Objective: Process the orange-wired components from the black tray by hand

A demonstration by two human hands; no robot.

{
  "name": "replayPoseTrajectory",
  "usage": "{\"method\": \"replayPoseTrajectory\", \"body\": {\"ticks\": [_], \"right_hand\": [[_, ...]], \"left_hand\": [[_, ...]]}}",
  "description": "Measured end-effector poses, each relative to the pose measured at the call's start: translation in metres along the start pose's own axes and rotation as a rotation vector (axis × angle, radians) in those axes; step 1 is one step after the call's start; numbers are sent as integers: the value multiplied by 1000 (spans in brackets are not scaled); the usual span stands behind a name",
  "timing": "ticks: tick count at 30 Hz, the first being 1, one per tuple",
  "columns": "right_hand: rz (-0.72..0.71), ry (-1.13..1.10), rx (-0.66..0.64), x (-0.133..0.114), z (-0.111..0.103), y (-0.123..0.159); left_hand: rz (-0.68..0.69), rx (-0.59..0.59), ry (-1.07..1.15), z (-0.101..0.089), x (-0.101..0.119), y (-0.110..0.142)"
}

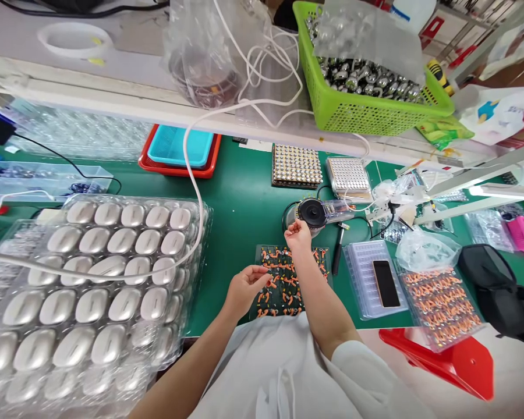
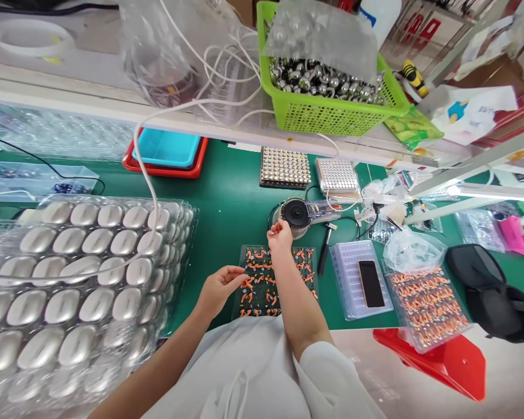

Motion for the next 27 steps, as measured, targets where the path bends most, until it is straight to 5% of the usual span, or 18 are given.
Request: {"method": "replayPoseTrajectory", "body": {"ticks": [10,17,21,27], "right_hand": [[-35,200,-122,-6,12,25],[-90,525,-385,-29,4,140],[-271,1128,-606,-58,2,201],[-424,1387,-553,-81,-1,233]], "left_hand": [[12,13,-10,6,7,0],[37,81,-22,11,32,2],[67,-24,-20,36,47,12],[113,-143,-58,77,50,26]]}}
Point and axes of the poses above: each hand's wrist, its own y-axis away from the middle knuckle, its own z-axis out of the palm, x = y × z, the point moved 6 cm from there along -y, towards the middle knuckle, and after that the axes turned 8 degrees about -x, right-handed, at the moved point
